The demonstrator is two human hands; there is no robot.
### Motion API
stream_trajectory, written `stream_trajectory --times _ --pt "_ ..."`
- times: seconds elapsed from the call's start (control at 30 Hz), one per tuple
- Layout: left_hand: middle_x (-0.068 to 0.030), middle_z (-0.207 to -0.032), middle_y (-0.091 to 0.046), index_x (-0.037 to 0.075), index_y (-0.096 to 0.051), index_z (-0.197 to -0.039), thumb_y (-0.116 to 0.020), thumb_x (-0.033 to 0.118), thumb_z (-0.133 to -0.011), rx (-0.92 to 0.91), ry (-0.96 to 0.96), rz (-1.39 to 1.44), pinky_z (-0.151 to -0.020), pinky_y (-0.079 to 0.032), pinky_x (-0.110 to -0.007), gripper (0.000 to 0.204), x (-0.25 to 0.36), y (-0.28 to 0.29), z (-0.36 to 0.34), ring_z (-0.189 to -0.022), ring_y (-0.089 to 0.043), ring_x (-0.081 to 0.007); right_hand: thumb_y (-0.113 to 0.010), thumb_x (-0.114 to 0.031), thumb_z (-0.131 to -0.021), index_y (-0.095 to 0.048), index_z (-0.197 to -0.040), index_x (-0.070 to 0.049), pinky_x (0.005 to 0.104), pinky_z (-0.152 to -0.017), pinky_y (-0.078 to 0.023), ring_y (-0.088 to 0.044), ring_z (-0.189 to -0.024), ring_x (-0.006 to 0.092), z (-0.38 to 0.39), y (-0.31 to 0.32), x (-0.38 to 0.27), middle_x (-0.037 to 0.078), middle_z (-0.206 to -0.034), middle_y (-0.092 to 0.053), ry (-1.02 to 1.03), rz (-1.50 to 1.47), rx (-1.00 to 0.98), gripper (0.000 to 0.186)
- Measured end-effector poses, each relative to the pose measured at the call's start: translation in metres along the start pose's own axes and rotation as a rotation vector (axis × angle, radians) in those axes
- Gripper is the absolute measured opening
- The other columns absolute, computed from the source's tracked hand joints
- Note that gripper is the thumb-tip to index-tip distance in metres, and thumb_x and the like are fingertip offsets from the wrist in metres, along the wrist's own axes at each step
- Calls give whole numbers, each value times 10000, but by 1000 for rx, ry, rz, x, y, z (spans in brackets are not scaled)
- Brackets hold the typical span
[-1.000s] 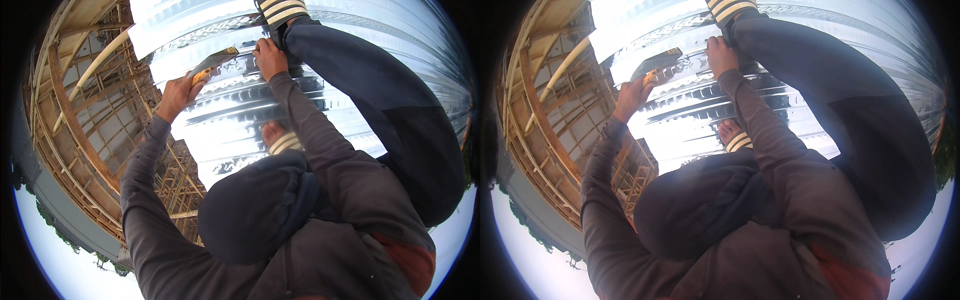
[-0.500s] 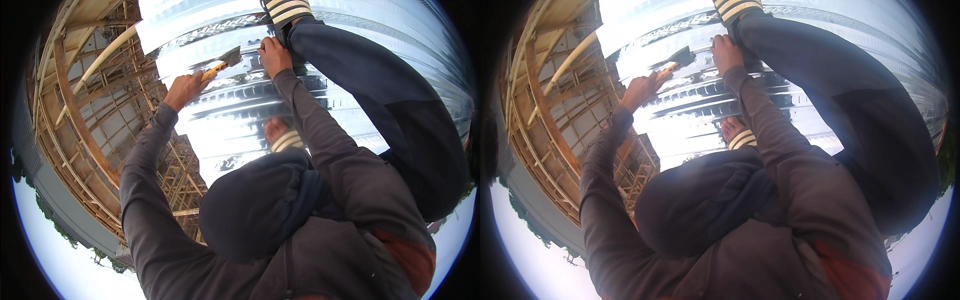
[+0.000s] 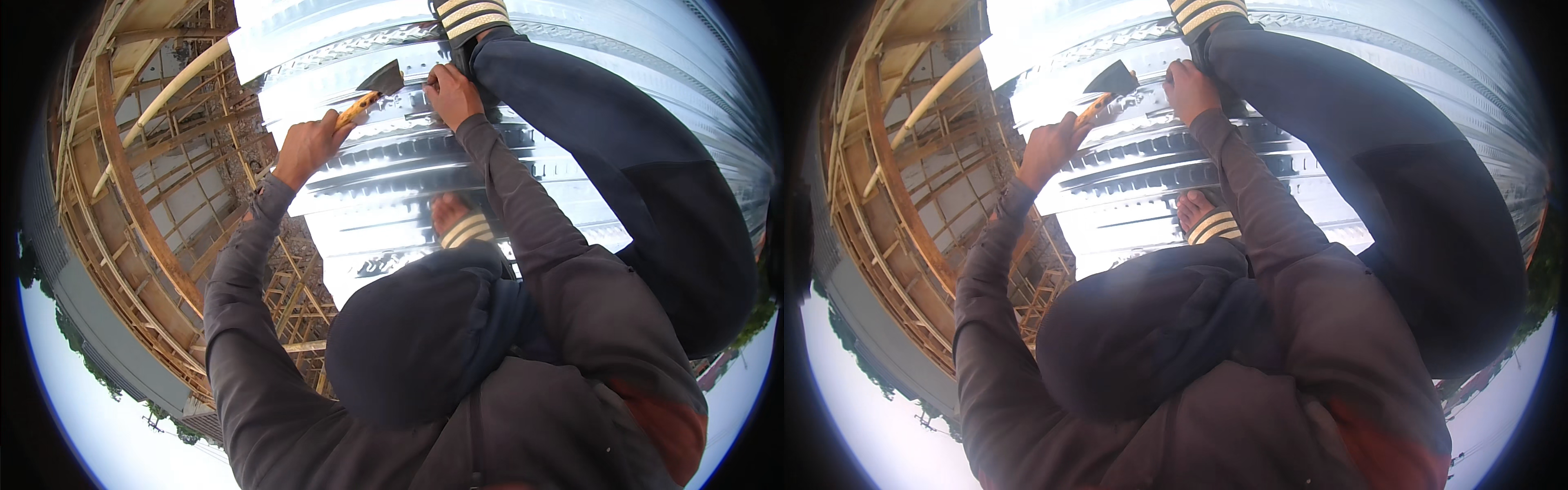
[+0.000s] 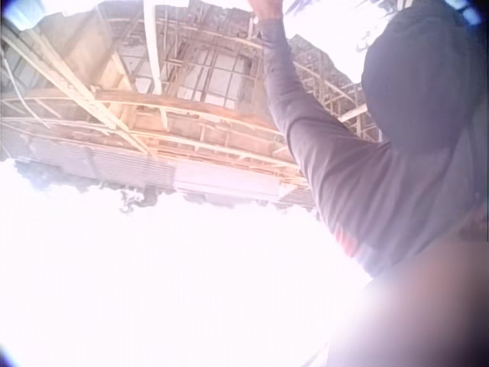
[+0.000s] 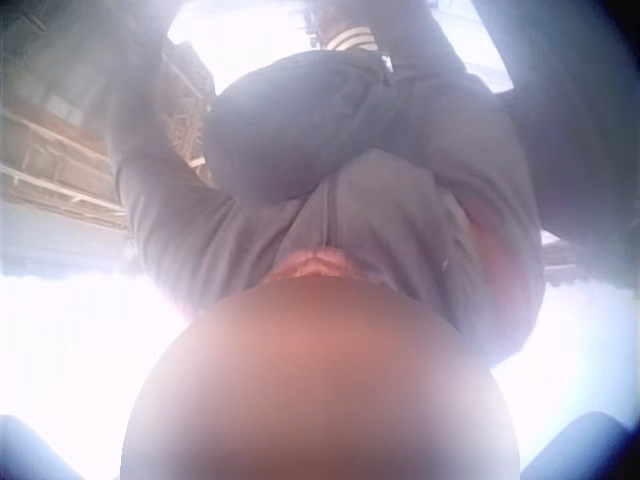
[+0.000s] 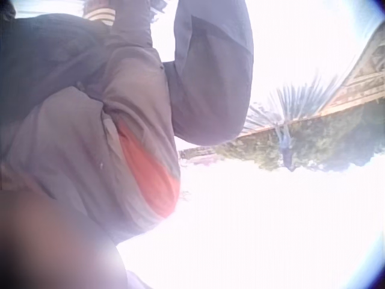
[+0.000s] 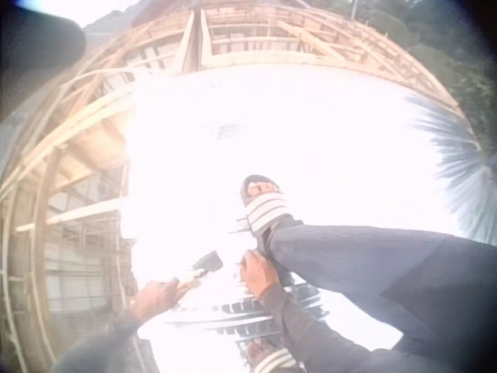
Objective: The person retrieves nails from a bucket and uses a hammer to fasten corrugated metal sheets onto a wooden roof frame. The worker repeatedly hammers nails along the ridges of the sheets to secure them in place.
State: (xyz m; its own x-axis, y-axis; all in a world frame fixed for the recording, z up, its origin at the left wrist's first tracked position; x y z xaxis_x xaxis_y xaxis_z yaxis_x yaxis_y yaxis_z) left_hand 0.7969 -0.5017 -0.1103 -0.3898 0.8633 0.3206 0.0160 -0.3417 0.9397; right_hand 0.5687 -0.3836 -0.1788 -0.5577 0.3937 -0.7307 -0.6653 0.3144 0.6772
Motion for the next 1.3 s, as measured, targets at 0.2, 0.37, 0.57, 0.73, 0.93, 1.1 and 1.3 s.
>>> stream_trajectory --times 0.2,0.37,0.57,0.73,0.93,1.1,1.3 --pt "-141 -576 -625 64 -617 -957 -629 428 -1019 -195 99 -91 -517 -529 -446 370 -18 -26 14 -531 -670 -333 -726 -147 -882 -730 -967 -72 422 -828 -550 -695 -936 294 23 -25 -22 89 -965 -681 154 164 -297 113" --pt "-139 -582 -630 59 -639 -967 -619 452 -1023 -131 244 -60 -529 -531 -452 397 -14 -3 22 -533 -671 -324 -673 -161 -900 -729 -926 -58 414 -817 -543 -685 -923 306 21 -50 -6 89 -942 -676 221 197 -407 120" --pt "-188 -580 -606 11 -618 -875 -597 445 -1048 215 756 450 -513 -462 -456 468 -22 16 99 -509 -605 -360 -656 -164 -888 -706 -892 -22 448 -791 -515 -679 -885 344 7 -46 -37 134 -895 -663 234 267 -610 150" --pt "-68 -586 -537 -21 -640 -882 -585 395 -1064 448 1102 960 -487 -398 -351 457 4 -23 143 -504 -508 -137 -708 -140 -851 -724 -892 -68 486 -795 -542 -693 -900 373 6 -48 -52 154 -888 -721 234 285 -712 84" --pt "15 -598 -499 12 -627 -904 -550 394 -1072 472 1317 1239 -418 -376 -261 425 46 -47 145 -468 -458 -63 -735 -134 -839 -752 -939 -56 444 -775 -542 -711 -850 329 -4 -62 -43 148 -860 -734 126 221 -926 128" --pt "25 -604 -483 45 -590 -856 -510 418 -1091 431 1345 1298 -418 -373 -246 447 55 -57 131 -456 -446 -55 -757 -146 -836 -742 -973 -25 390 -742 -529 -704 -792 288 -3 -41 -59 133 -837 -728 288 175 -964 184" --pt "25 -618 -499 48 -593 -880 -523 396 -1090 406 1378 1282 -418 -378 -245 412 52 -73 130 -458 -452 -53 -741 -140 -866 -698 -939 -6 394 -756 -524 -682 -810 294 1 -34 -69 140 -855 -698 288 139 -980 159"
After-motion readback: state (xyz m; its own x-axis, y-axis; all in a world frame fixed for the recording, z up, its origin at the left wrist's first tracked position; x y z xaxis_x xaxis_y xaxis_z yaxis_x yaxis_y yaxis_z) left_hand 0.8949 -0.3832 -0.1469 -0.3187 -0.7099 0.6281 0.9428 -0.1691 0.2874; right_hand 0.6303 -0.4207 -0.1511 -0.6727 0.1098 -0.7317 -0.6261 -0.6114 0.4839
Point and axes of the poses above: each hand's wrist, its own z-axis away from the middle knuckle, its own y-axis out of the back of the hand, x = y × z, the point moved 8 cm from there along -z, towards the middle knuckle
